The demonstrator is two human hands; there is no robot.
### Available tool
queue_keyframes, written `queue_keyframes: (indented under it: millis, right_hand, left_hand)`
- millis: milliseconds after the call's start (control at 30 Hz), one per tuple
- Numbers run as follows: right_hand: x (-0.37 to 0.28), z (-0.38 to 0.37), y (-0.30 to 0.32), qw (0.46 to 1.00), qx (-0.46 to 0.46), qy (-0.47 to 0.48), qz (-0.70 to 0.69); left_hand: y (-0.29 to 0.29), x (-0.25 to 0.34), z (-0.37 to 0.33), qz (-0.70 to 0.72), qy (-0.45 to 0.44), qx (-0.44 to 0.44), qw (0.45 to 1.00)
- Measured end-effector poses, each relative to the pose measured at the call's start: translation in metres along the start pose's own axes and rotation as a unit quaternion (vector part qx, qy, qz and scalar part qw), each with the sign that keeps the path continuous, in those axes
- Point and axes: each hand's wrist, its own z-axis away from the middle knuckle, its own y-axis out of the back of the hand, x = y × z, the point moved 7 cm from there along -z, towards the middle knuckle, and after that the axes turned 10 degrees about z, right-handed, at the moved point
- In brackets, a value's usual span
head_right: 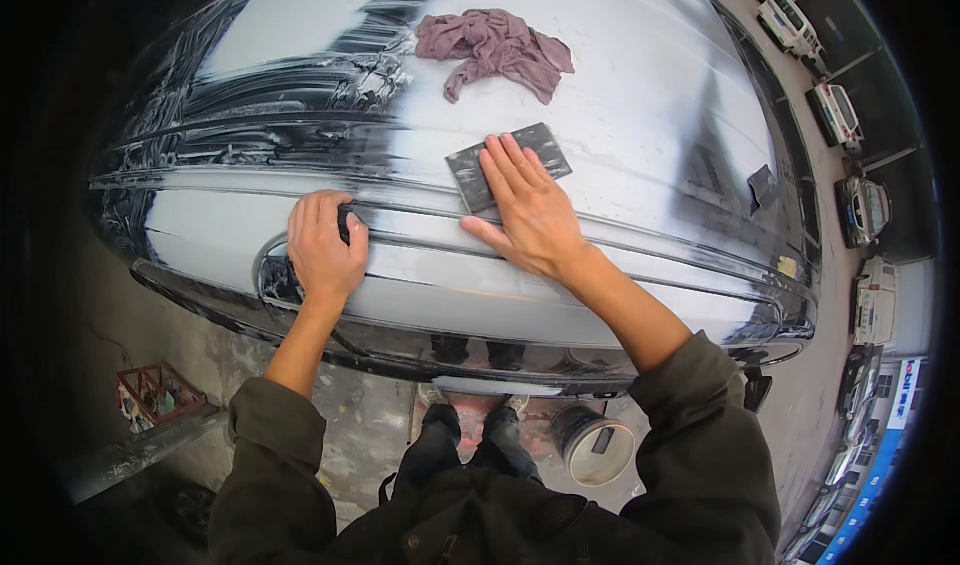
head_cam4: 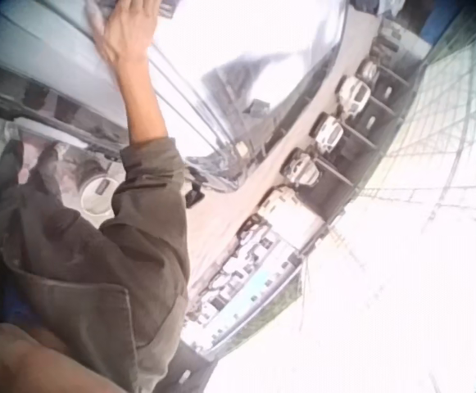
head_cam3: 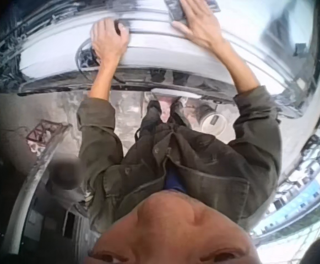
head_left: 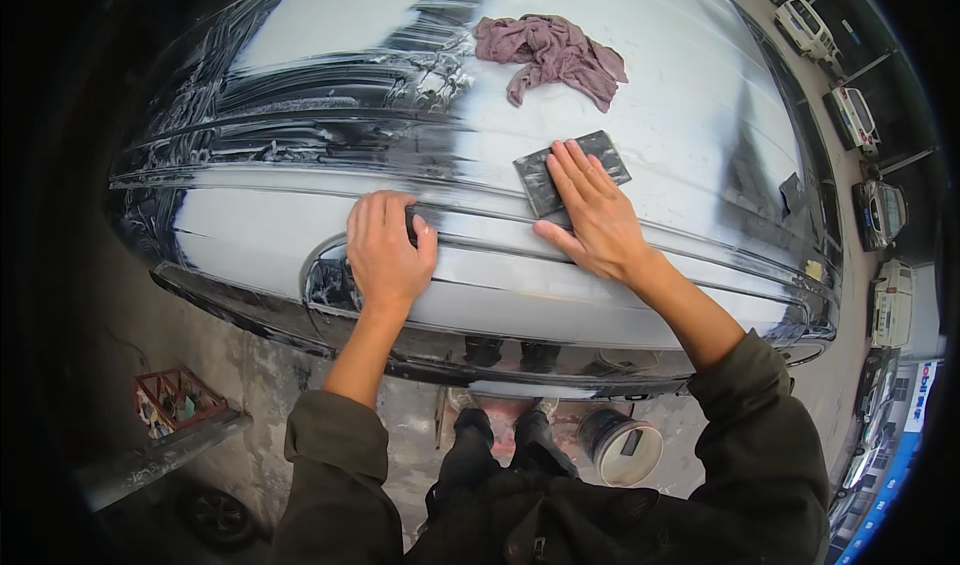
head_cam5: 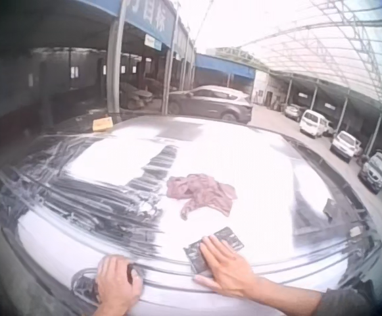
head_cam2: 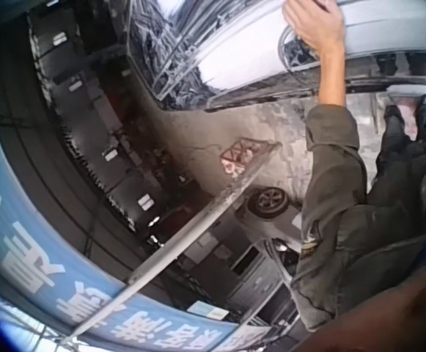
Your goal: The person uses a small abrasive pad to rub the hood of a silver car in a garage. They repeatedly dip the pad into a bucket of liquid and continue polishing the surface in overlapping strokes.
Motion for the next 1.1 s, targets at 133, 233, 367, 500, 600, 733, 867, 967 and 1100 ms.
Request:
queue_keyframes:
  millis: [133, 233, 367, 500, 600, 733, 867, 967, 1100]
  right_hand:
    - [-0.063, -0.080, -0.022, 0.997, 0.068, 0.029, -0.034]
    - [-0.079, -0.118, -0.026, 0.995, 0.074, 0.048, -0.040]
    - [-0.027, -0.060, -0.018, 0.998, 0.008, 0.046, -0.040]
    - [0.100, 0.087, 0.009, 0.990, -0.096, -0.105, 0.014]
    - [0.154, 0.158, 0.005, 0.957, -0.111, -0.258, 0.066]
    - [0.077, 0.082, -0.006, 0.969, -0.109, -0.217, 0.043]
    - [-0.065, -0.055, -0.030, 0.996, 0.036, -0.039, -0.071]
    - [-0.079, -0.079, -0.040, 0.993, 0.061, 0.008, -0.099]
    - [0.029, 0.007, -0.019, 0.995, 0.025, -0.045, -0.084]
  left_hand:
    - [-0.002, 0.004, -0.004, 0.005, -0.012, -0.004, 1.000]
    - [-0.006, -0.002, -0.007, -0.020, -0.007, -0.014, 1.000]
    - [0.004, -0.006, -0.006, -0.001, -0.026, -0.035, 0.999]
    - [0.007, -0.008, -0.004, -0.009, -0.017, -0.030, 0.999]
    - [0.000, -0.003, -0.005, 0.000, -0.007, -0.017, 1.000]
    - [0.000, -0.002, -0.002, -0.011, 0.007, -0.014, 1.000]
    - [-0.009, -0.006, 0.000, -0.016, 0.020, -0.029, 0.999]
    - [-0.012, -0.014, 0.001, -0.007, -0.010, -0.056, 0.998]
    - [-0.002, -0.025, 0.000, -0.035, -0.010, -0.053, 0.998]
